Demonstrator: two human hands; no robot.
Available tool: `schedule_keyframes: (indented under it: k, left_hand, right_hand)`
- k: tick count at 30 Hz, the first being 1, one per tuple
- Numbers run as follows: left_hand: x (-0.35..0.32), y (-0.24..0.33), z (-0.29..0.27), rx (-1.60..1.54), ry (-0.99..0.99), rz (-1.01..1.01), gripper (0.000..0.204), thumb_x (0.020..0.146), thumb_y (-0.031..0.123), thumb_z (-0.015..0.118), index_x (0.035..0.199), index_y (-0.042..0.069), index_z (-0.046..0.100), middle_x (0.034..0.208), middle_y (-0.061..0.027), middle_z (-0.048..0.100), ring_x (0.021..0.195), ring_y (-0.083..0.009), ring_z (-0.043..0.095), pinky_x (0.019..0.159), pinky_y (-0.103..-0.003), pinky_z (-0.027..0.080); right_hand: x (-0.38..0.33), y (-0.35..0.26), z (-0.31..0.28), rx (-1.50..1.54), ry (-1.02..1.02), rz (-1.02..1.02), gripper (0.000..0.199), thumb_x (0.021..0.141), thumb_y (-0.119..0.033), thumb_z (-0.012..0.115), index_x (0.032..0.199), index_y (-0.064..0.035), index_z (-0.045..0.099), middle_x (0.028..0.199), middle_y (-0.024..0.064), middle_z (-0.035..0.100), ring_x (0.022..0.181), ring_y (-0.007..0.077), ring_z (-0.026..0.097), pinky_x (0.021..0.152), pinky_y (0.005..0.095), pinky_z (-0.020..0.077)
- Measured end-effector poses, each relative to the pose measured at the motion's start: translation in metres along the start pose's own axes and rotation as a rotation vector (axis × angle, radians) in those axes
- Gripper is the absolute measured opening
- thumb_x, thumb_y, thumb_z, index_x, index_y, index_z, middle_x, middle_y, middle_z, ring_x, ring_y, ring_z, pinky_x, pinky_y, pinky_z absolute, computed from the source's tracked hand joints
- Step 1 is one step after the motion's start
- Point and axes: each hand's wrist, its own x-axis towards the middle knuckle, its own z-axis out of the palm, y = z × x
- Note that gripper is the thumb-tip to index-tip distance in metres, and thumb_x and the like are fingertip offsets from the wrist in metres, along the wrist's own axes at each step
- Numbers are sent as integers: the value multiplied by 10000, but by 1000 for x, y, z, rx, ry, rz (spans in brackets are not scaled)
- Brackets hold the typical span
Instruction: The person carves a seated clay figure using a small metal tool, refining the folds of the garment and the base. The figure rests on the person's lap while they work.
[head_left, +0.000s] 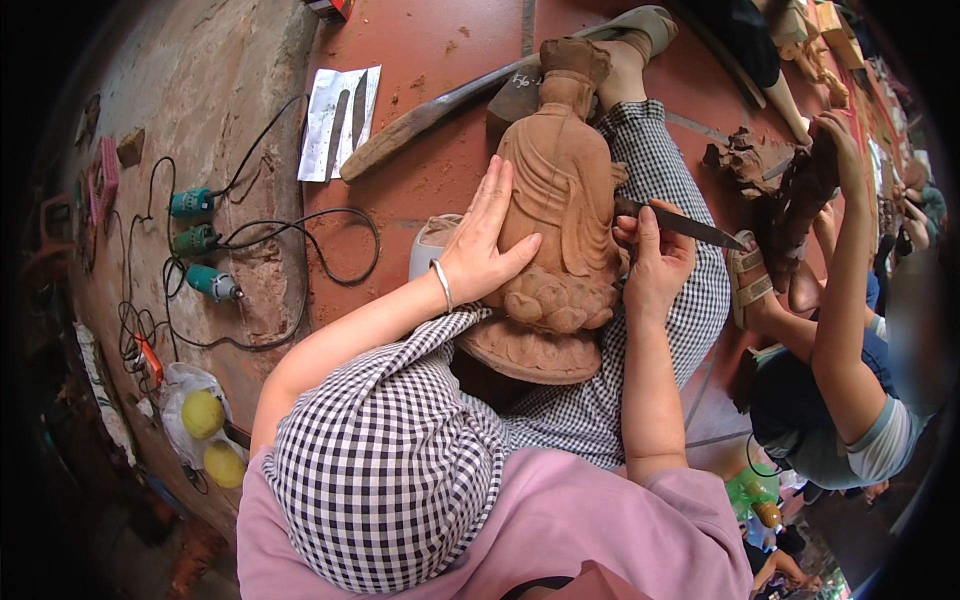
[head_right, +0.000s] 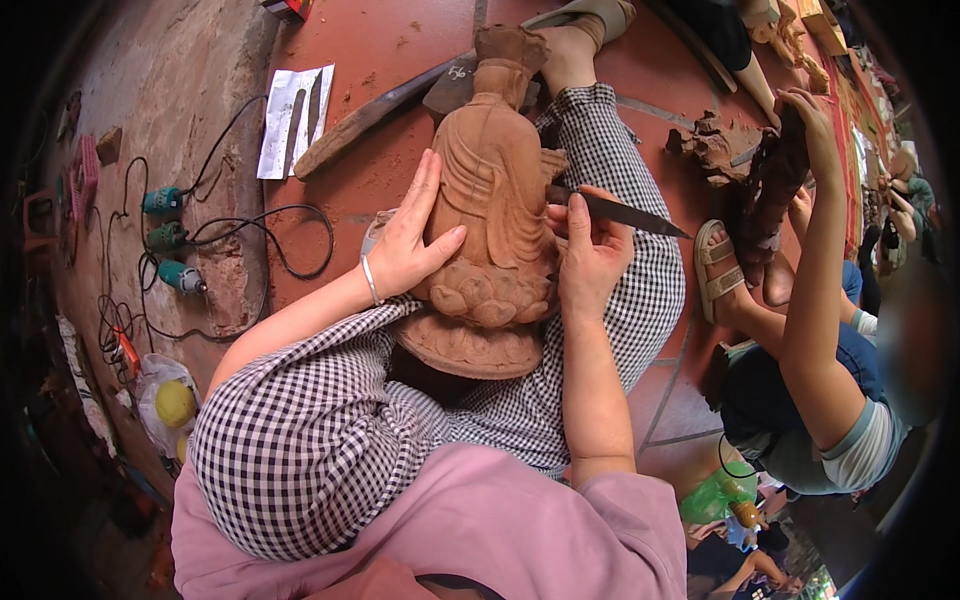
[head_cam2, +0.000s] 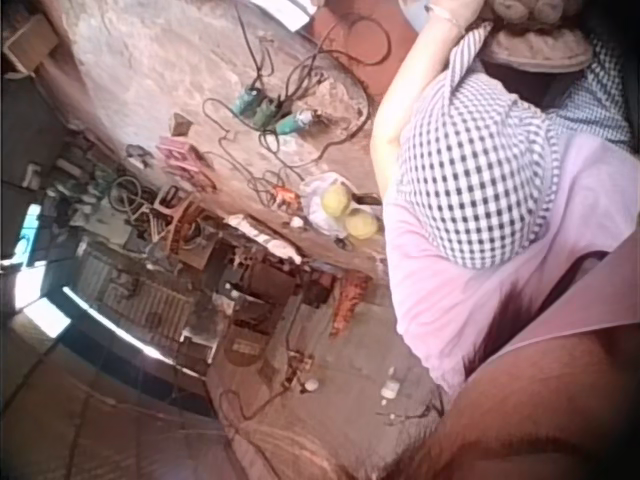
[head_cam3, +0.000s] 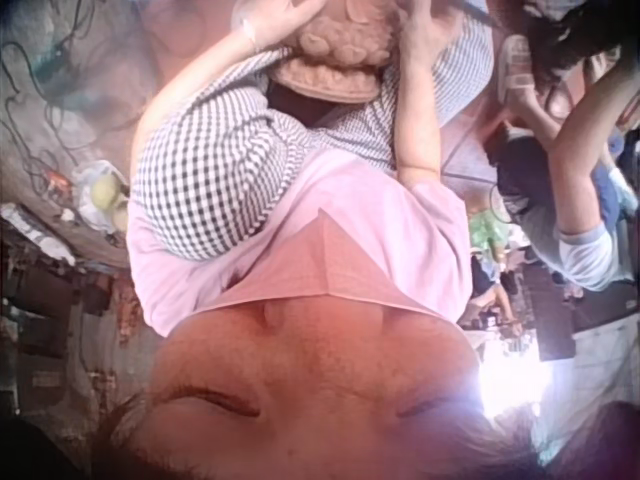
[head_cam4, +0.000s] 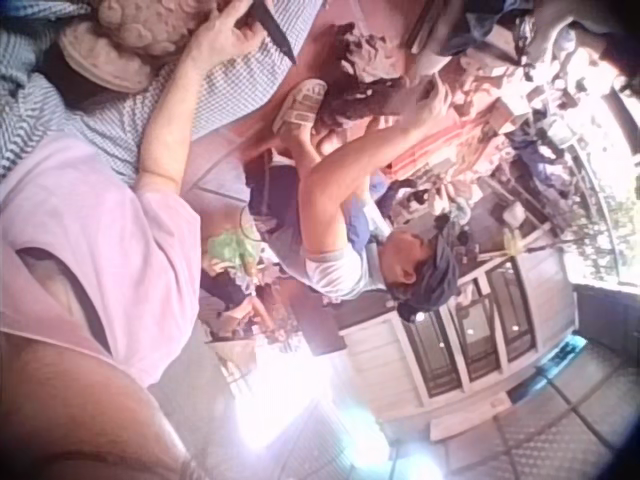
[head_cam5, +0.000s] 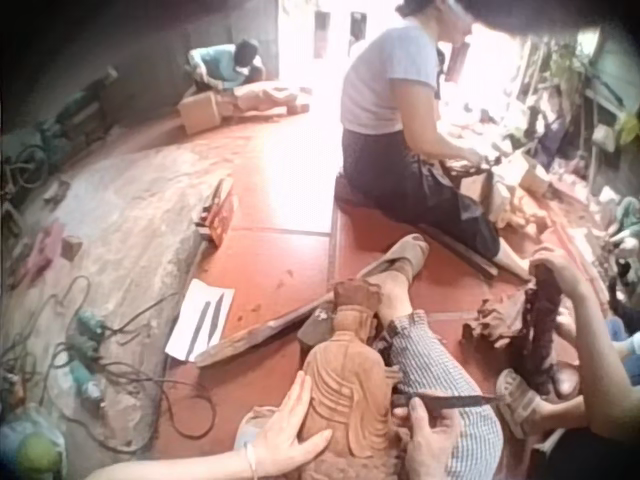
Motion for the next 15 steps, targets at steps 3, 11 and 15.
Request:
schedule_keyframes:
  k: [3,11,15]
  left_hand:
    - [3,4,-3,74,34,85,813,924,264,612,1600,39,222,1660,-247,153,1536,-391,188,1232,-452,196]
    - [4,12,-11,215,-76,377,587,910,111,525,1485,6,470,1577,-183,408,1512,-367,284,1223,-551,178]
    - [5,10,-9,92,-141,382,546,958,130,478,1492,13,467,1588,-172,394,1522,-345,268,1236,-526,148]
  right_hand:
    - [2,3,2,74,19,-33,164,990,-78,646,1122,16,623,1006,127,704,846,174,727,748,285,620]
    - [8,12,-3,280,-55,-102,148,1021,-103,599,1082,31,616,1113,172,681,934,234,721,824,343,622]
    - [9,15,-5,281,-58,-101,144,1025,-101,589,1076,30,614,1114,175,681,933,239,720,824,346,623]
